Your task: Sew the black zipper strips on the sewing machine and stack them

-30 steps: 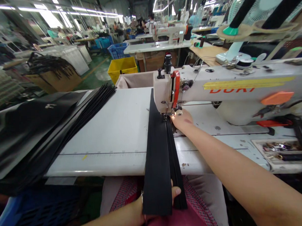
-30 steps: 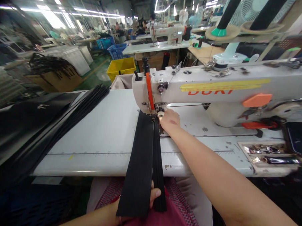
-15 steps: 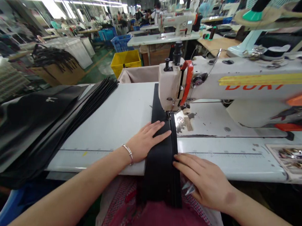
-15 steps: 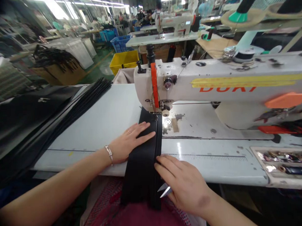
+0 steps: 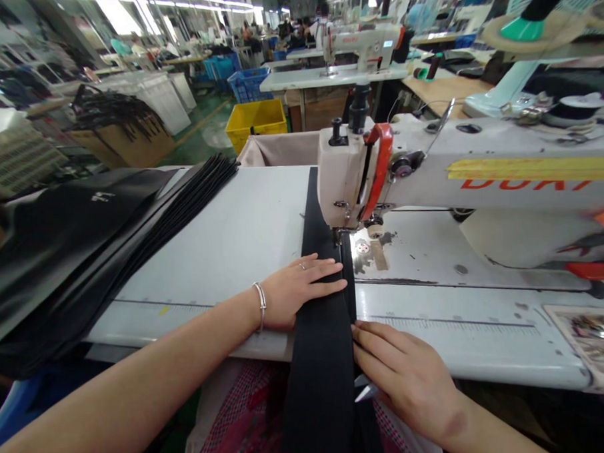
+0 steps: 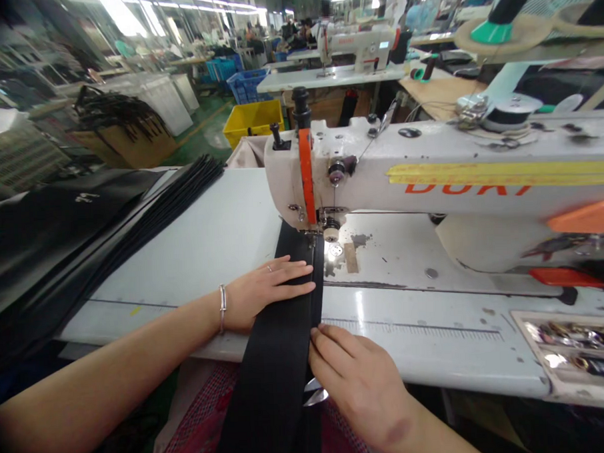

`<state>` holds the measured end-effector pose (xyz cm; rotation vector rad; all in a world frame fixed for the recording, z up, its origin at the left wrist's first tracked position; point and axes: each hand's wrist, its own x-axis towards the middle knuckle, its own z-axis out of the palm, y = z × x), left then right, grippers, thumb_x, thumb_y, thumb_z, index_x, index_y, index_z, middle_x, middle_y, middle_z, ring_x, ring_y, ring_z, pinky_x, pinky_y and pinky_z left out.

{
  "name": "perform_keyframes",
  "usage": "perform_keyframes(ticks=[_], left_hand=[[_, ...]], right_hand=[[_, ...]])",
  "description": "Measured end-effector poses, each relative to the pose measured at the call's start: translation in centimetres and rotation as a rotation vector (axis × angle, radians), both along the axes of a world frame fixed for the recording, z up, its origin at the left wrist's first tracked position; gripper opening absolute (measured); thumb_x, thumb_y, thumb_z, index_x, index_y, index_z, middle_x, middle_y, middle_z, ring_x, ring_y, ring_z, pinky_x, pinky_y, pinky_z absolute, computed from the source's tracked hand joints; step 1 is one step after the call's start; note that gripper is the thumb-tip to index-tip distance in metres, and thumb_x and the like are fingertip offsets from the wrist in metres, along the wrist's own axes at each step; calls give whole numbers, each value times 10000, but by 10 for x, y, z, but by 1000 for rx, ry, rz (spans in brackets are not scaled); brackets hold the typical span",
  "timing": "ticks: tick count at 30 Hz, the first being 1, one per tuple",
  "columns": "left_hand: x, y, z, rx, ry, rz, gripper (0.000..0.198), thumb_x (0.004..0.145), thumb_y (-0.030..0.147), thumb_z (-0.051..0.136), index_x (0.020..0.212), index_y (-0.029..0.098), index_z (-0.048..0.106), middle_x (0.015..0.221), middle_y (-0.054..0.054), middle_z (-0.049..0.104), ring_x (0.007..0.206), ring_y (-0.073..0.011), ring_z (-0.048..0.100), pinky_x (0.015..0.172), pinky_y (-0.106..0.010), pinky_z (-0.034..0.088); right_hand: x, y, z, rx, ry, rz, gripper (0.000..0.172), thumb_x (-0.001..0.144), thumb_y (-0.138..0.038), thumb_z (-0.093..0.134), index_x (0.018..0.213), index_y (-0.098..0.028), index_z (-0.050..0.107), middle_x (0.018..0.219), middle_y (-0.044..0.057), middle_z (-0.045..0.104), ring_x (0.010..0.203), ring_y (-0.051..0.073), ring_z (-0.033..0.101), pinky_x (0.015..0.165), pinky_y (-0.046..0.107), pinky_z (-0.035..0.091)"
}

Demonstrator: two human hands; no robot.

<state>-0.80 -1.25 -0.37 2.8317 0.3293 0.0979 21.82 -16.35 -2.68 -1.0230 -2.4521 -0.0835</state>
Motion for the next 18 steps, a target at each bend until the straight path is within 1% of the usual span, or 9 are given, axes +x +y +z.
perform_keyframes(ticks=[6, 13, 18], left_hand=[[0, 1, -2, -13, -16, 8, 900, 648, 230, 650, 1457, 241, 256, 1526, -75, 231, 1412, -265, 186, 1167, -478, 68], [0, 1, 0, 13, 14, 3, 922, 627, 225, 655, 1458, 214, 257, 1526, -88, 229, 1408, -262, 198, 1172, -464, 77], [1, 2, -4, 33, 10, -5, 936, 608, 244, 666, 1453, 212, 264, 1531, -91, 214, 1409, -260, 197, 1170, -459, 80]], right_hand=[[0, 5, 7, 27, 3, 23, 354, 894, -72, 341, 1071, -107, 645, 1083, 99, 665, 1046, 223, 596, 845, 338, 558], [2, 8, 4, -13, 23, 34, 328, 882, -54, 373, 1072, -90, 637, 1084, 96, 660, 1051, 228, 581, 860, 343, 550], [3, 11, 4, -21, 34, 31, 303, 886, -64, 401, 1080, -90, 632, 1079, 97, 658, 1049, 227, 579, 883, 347, 535]])
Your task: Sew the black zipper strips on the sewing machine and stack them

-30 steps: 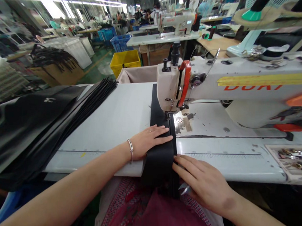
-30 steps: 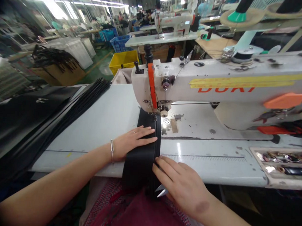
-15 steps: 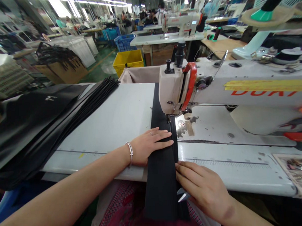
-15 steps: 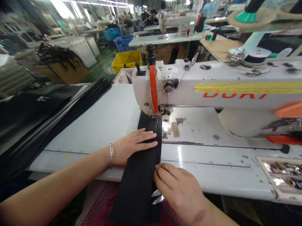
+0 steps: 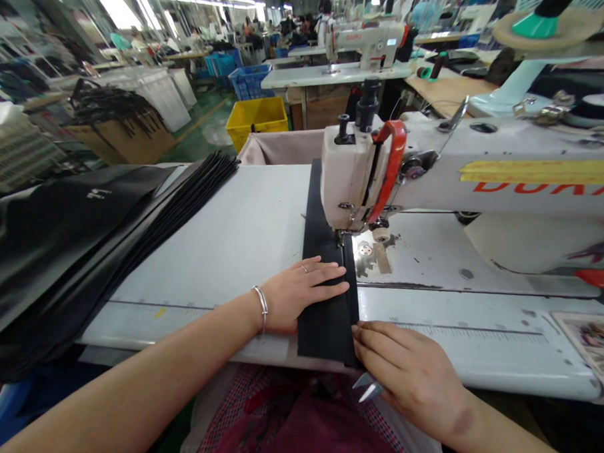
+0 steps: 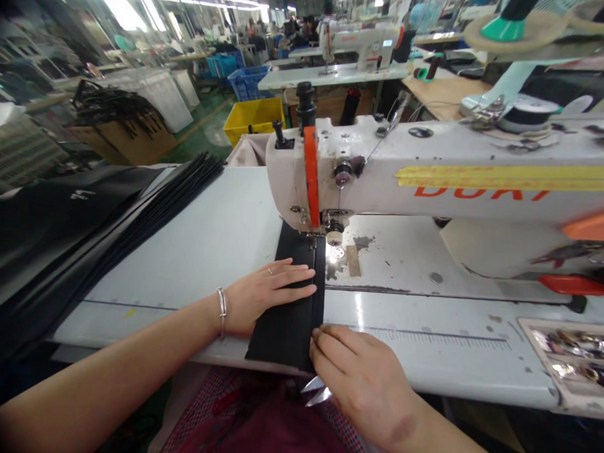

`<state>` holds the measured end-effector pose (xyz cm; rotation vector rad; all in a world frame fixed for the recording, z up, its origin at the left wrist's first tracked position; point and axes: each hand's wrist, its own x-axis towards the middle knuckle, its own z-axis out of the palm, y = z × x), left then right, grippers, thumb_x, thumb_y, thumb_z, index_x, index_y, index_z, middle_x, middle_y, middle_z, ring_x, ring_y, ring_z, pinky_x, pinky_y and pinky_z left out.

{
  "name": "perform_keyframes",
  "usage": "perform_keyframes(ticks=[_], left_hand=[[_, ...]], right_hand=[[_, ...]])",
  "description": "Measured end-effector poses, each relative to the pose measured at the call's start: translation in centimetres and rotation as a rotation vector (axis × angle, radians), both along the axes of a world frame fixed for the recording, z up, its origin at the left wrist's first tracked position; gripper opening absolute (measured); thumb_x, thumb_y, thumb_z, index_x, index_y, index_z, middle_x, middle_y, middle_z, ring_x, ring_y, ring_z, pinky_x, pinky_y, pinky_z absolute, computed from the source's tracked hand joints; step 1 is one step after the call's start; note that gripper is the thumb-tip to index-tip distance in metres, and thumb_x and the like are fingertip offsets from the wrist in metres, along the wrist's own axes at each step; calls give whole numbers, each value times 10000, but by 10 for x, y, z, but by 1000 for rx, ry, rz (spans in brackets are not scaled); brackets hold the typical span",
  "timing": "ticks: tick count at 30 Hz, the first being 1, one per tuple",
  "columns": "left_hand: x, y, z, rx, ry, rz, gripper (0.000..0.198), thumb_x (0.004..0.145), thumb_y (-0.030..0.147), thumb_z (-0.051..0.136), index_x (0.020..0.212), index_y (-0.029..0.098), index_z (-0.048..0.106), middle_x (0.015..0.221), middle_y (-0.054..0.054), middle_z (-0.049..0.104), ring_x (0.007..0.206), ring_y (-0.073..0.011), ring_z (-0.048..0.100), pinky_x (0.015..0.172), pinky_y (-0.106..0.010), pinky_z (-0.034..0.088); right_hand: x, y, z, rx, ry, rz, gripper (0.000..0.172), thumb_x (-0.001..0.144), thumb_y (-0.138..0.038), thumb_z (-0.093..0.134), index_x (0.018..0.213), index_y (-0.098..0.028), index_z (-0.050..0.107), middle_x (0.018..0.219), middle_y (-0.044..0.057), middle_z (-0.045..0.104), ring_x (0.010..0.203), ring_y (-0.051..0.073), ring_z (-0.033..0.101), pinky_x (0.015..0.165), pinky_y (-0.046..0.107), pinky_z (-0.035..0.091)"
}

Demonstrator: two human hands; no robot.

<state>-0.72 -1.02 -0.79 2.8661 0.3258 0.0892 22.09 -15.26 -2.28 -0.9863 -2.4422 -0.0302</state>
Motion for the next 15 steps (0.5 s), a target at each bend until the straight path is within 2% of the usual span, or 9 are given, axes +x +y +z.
perform_keyframes(ticks=[6, 9, 11, 15], left_hand=[[1, 0, 1, -17, 23, -9, 1014, 553, 213, 700, 1459, 200, 245, 1533, -100, 204, 1402, -273, 208, 1174, -456, 80], [2, -3, 3, -10, -28, 11, 848, 707, 337, 682, 1444, 190, 289, 1512, -110, 263, 1390, -271, 242, 1171, -462, 107], [3, -5, 2, 18, -72, 22, 671, 842, 444, 572, 1421, 196, 340, 1489, -109, 315, 1377, -260, 278, 1166, -468, 142], [4, -7, -1, 91, -90, 31, 525, 930, 456, 449, 1385, 198, 399, 1458, -98, 374, 1351, -243, 336, 1159, -464, 195]], right_hand=[[-1, 5, -2, -39, 7, -27, 228, 894, -122, 507, 1082, -121, 636, 1065, 69, 662, 1001, 214, 589, 847, 336, 536], [0, 9, -3, -65, 14, -44, 240, 895, -113, 496, 1087, -148, 636, 1083, 57, 657, 1008, 208, 583, 857, 339, 524], [0, 11, -3, -81, 27, -59, 235, 894, -115, 496, 1080, -154, 634, 1084, 50, 654, 1006, 203, 580, 863, 340, 517], [2, 18, -3, -108, 43, -97, 211, 875, -126, 530, 1051, -173, 637, 1094, 35, 646, 1006, 198, 572, 883, 343, 500]])
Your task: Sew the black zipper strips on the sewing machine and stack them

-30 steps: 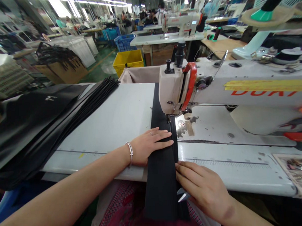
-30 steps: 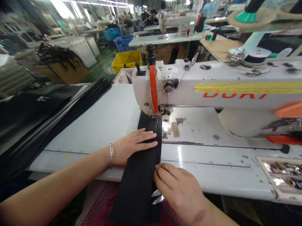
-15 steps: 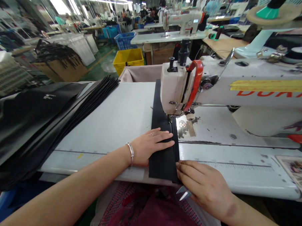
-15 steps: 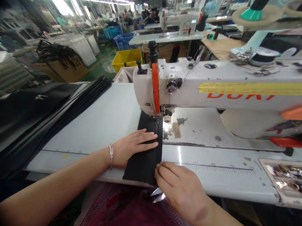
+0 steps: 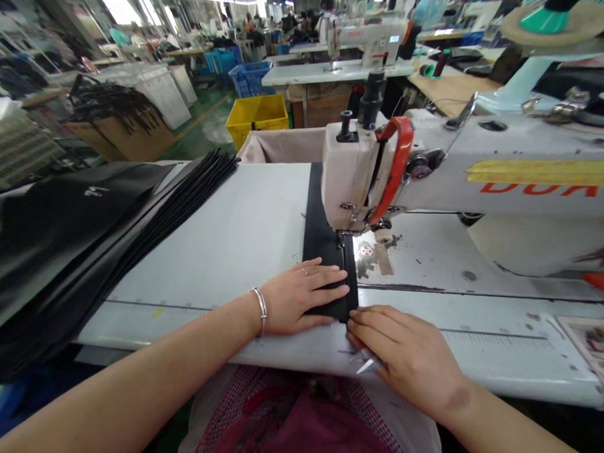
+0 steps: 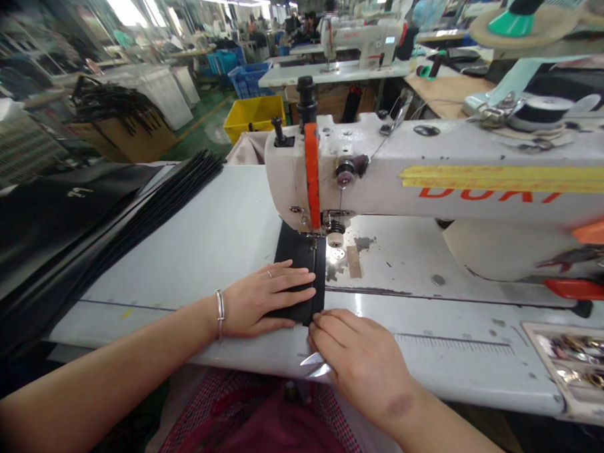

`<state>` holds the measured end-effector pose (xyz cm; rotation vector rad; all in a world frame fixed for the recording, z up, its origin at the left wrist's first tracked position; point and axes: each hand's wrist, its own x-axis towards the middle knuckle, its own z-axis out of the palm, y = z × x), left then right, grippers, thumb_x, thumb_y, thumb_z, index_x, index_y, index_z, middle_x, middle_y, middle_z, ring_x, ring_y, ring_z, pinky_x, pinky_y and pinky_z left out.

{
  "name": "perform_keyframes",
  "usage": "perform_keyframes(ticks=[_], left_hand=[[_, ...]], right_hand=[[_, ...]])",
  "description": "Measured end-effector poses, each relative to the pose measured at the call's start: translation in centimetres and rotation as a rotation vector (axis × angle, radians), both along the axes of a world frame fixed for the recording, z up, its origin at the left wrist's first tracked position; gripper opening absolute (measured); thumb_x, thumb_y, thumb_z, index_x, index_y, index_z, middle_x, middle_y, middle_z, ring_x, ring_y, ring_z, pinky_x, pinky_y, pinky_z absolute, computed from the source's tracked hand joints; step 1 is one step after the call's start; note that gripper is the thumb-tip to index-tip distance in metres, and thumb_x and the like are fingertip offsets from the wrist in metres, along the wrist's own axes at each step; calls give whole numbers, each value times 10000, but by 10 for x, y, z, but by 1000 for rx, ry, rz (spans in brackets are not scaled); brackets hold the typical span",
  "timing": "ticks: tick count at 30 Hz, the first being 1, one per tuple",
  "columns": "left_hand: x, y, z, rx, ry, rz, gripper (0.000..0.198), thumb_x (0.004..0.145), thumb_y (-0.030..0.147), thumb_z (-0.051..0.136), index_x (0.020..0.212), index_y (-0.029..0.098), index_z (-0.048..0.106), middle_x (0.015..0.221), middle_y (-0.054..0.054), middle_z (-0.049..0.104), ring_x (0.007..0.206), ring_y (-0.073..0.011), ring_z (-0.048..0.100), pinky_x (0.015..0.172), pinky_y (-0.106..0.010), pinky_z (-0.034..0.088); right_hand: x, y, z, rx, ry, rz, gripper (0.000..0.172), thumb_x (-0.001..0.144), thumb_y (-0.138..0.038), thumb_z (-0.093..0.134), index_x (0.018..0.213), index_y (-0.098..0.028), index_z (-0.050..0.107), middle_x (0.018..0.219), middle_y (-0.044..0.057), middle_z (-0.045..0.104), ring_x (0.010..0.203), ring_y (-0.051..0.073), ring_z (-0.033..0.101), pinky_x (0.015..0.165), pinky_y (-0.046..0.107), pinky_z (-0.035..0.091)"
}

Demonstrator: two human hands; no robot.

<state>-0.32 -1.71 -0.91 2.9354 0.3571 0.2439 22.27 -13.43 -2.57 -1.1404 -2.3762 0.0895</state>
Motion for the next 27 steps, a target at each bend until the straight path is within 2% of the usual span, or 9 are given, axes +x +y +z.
perform_keyframes(ticks=[7, 13, 18, 27], left_hand=[[1, -3, -5, 53, -15, 16, 447, 961, 371, 409, 1364, 178, 427, 1437, -93, 408, 1343, -230, 353, 1156, -461, 231], [4, -3, -5, 63, -17, 46, 432, 961, 326, 402, 1336, 119, 455, 1405, -128, 443, 1328, -225, 375, 1149, -441, 259], [10, 4, -4, 95, -16, 95, 439, 955, 332, 407, 1314, 85, 461, 1374, -143, 472, 1302, -218, 405, 1136, -418, 292], [23, 22, -3, 68, -67, 167, 405, 923, 314, 470, 1248, 73, 484, 1284, -141, 519, 1222, -227, 468, 1103, -390, 344]], right_hand=[[3, 22, 3, -44, -27, -34, 237, 796, -90, 580, 1009, -172, 645, 1086, 38, 640, 1037, 207, 551, 922, 349, 474], [6, 41, 7, -48, -75, -96, 222, 826, -137, 576, 1029, -190, 649, 1100, 33, 640, 1057, 204, 542, 920, 355, 472], [8, 56, 12, -104, -129, -146, 294, 820, -174, 593, 1110, -215, 625, 1149, 16, 628, 1093, 212, 526, 909, 359, 475], [9, 88, 19, -134, -208, -224, 233, 848, -241, 557, 1062, -215, 646, 1180, 12, 621, 1055, 218, 550, 922, 359, 449]])
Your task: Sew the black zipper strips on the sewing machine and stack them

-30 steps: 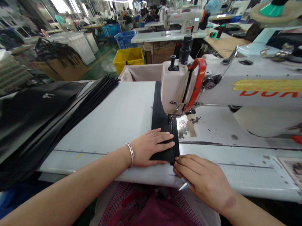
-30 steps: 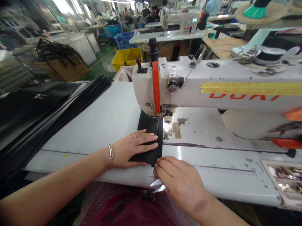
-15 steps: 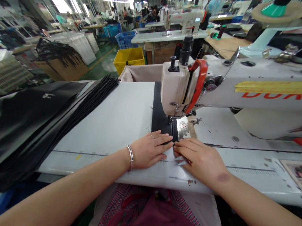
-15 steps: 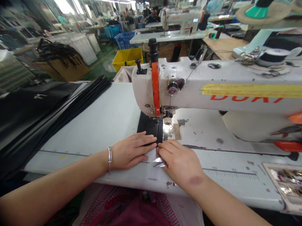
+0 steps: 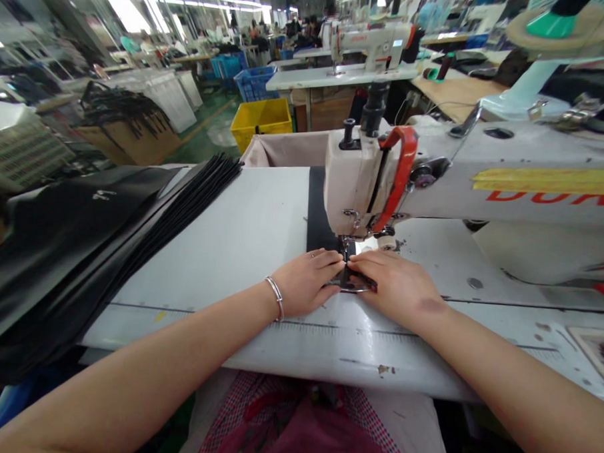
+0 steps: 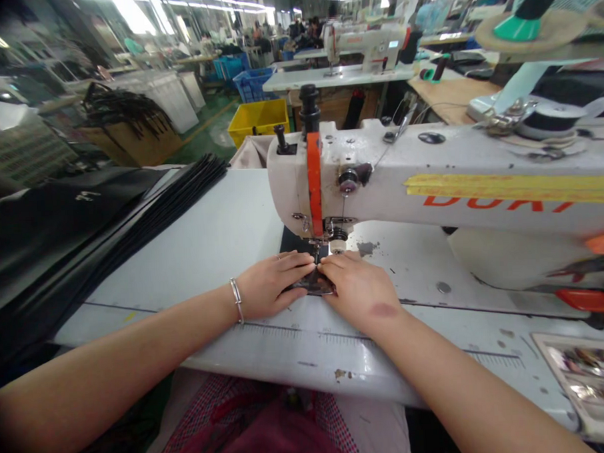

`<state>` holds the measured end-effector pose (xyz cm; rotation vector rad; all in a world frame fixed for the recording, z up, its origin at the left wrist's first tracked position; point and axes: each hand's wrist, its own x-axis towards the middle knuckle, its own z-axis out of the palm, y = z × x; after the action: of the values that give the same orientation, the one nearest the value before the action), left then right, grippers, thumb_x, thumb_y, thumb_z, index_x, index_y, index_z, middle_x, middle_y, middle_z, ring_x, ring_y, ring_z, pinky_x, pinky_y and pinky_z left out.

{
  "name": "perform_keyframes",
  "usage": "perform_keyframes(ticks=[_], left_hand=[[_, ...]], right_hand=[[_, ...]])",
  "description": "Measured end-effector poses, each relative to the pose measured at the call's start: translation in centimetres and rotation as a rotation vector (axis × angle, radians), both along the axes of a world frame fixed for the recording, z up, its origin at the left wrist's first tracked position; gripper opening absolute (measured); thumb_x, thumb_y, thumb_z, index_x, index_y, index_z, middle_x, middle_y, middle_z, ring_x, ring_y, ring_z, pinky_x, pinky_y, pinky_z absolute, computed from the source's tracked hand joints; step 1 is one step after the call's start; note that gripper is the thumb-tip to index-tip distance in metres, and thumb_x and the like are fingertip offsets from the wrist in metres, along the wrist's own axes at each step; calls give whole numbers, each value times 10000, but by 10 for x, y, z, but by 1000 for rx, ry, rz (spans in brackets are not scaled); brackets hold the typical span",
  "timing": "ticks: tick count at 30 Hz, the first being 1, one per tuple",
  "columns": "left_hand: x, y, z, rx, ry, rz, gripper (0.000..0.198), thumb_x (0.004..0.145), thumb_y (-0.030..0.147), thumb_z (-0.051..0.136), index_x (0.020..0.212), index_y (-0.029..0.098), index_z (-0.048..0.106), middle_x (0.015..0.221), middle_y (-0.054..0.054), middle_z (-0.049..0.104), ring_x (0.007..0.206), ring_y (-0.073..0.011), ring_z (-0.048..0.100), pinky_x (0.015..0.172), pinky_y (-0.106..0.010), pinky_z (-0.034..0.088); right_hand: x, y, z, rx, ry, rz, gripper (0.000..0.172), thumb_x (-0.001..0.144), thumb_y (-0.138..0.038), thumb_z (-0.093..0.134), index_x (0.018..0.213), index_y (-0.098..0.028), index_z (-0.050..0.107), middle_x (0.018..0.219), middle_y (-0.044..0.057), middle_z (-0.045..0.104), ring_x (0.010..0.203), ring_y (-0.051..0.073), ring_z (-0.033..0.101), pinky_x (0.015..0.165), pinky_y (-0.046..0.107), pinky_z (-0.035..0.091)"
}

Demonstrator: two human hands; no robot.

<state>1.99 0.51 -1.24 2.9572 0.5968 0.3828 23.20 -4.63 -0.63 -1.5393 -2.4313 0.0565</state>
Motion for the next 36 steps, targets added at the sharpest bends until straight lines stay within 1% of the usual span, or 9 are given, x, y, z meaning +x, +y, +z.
perform_keyframes(ticks=[6, 11, 16, 22, 26, 30, 33, 35, 36], left_hand=[[5, 8, 1, -74, -29, 59, 366, 891, 305, 511, 1201, 113, 480, 1234, -130, 537, 1213, -240, 472, 1068, -403, 378], [5, 10, 0, -92, -51, 65, 344, 888, 294, 505, 1177, 108, 489, 1227, -134, 532, 1221, -245, 458, 1065, -396, 380], [5, 9, -1, -78, -68, 68, 327, 887, 286, 502, 1159, 104, 504, 1238, -145, 524, 1210, -248, 460, 1068, -408, 374], [5, 10, -4, -56, -66, 55, 340, 891, 328, 494, 1140, 97, 522, 1247, -152, 527, 1207, -243, 468, 1077, -383, 370], [5, 11, -5, -28, -31, 57, 355, 898, 353, 486, 1141, 99, 532, 1237, -153, 538, 1200, -236, 482, 1068, -364, 378], [7, 9, -9, 25, 6, 51, 417, 917, 395, 472, 1194, 89, 530, 1293, -147, 518, 1244, -226, 452, 1090, -344, 348], [-15, 19, -3, 47, 52, 93, 388, 910, 387, 521, 1217, 151, 539, 1313, -72, 532, 1240, -156, 462, 1082, -276, 352], [-53, 33, 12, 65, 54, 245, 290, 920, 295, 517, 1172, 162, 567, 1232, -55, 589, 1164, -139, 520, 1044, -283, 391], [-78, 39, 24, 84, 40, 360, 248, 934, 232, 478, 1141, 139, 579, 1171, -74, 614, 1116, -155, 548, 1017, -325, 416]], right_hand=[[0, 14, -1, -45, -74, -80, 342, 831, -281, 546, 1163, -231, 613, 1165, 36, 634, 1034, 244, 563, 836, 367, 474], [0, 16, -1, -44, -79, -118, 339, 823, -310, 553, 1148, -247, 625, 1109, 49, 653, 998, 263, 576, 768, 373, 487], [-1, 14, -7, -18, -61, -106, 341, 836, -290, 543, 1166, -239, 614, 1118, 48, 652, 1043, 247, 564, 836, 373, 478], [9, 17, -27, 54, -6, -27, 370, 831, -274, 537, 1192, -213, 593, 1165, 69, 637, 1074, 261, 561, 892, 417, 469], [18, 26, -45, 79, -7, 1, 382, 833, -318, 511, 1197, -234, 592, 1213, 50, 615, 1092, 274, 555, 922, 440, 459], [23, 30, -56, 82, -20, -6, 447, 824, -355, 499, 1255, -256, 556, 1271, 26, 578, 1138, 279, 528, 941, 447, 450], [23, 26, -60, 99, -22, -20, 488, 816, -357, 495, 1296, -276, 523, 1310, 13, 549, 1162, 282, 513, 949, 460, 443], [22, 22, -60, 122, -21, -28, 516, 813, -347, 494, 1325, -285, 497, 1331, 9, 532, 1175, 286, 503, 951, 469, 438], [20, 21, -60, 133, -21, -34, 523, 818, -345, 489, 1337, -284, 485, 1337, 10, 525, 1176, 289, 500, 947, 472, 439]])
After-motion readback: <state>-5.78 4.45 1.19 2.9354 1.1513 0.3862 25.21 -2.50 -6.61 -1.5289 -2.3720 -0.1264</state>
